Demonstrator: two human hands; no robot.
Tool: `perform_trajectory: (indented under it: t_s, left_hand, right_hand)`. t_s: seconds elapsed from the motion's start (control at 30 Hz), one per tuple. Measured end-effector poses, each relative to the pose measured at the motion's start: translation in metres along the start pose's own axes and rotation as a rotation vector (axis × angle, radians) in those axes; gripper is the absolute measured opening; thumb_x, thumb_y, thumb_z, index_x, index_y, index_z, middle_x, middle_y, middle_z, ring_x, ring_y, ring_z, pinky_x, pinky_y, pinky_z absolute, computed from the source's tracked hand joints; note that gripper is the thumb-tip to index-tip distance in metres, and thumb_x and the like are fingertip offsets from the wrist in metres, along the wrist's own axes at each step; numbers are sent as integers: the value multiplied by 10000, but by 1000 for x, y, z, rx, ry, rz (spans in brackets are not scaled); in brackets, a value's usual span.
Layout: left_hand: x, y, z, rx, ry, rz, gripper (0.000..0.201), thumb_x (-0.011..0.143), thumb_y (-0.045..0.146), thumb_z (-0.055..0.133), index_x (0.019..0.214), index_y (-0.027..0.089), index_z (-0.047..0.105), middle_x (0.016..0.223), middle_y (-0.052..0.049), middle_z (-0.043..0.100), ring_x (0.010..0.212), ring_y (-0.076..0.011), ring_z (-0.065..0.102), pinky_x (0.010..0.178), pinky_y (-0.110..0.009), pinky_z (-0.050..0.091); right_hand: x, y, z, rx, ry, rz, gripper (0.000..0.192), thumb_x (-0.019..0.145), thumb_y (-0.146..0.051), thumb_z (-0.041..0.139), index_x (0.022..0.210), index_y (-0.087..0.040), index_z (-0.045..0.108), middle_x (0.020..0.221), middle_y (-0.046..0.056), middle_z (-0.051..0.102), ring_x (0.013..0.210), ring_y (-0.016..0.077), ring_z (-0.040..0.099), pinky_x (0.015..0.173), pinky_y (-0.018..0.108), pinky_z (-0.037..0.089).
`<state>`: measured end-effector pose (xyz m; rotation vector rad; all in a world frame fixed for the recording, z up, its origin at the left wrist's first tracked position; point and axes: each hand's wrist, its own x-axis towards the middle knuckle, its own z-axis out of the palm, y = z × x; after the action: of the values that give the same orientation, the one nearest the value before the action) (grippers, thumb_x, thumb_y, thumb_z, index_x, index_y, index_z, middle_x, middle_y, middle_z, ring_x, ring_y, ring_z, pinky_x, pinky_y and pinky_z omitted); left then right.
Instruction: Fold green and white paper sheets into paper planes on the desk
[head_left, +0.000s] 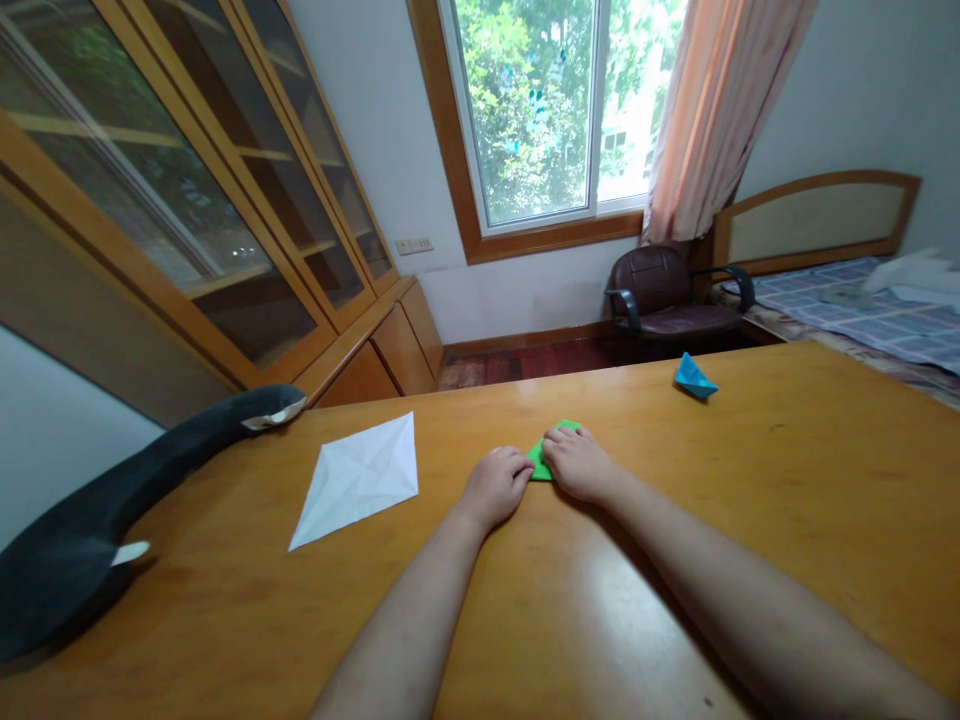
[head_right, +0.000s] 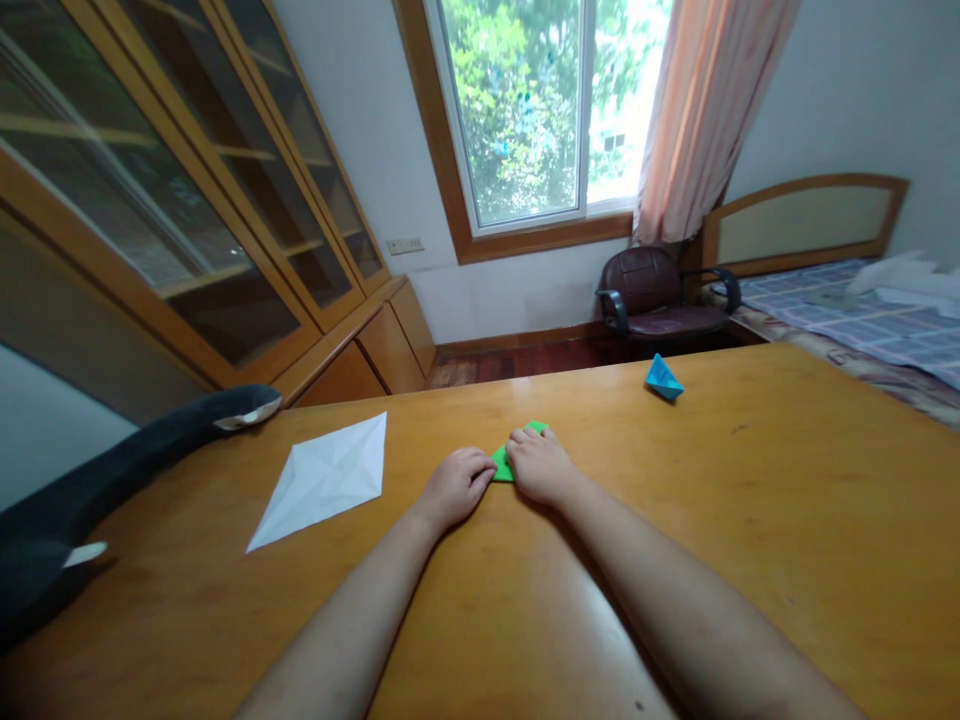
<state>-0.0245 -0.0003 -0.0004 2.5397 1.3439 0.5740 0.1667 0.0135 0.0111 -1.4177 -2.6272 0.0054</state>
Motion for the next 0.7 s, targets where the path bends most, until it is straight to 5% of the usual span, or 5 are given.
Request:
perform_trajectory:
  t_s: [0.7]
  left_hand:
    - [5, 1, 4, 62, 7, -18, 229, 930, 258, 489, 836, 201, 690, 855, -40, 663, 830, -176, 569, 773, -287, 430]
  right_hand:
    - [-1, 2, 3, -37, -8, 5, 267, 957, -248, 381, 942, -164, 634, 1061, 117, 624, 1001, 241, 519, 850, 356, 314]
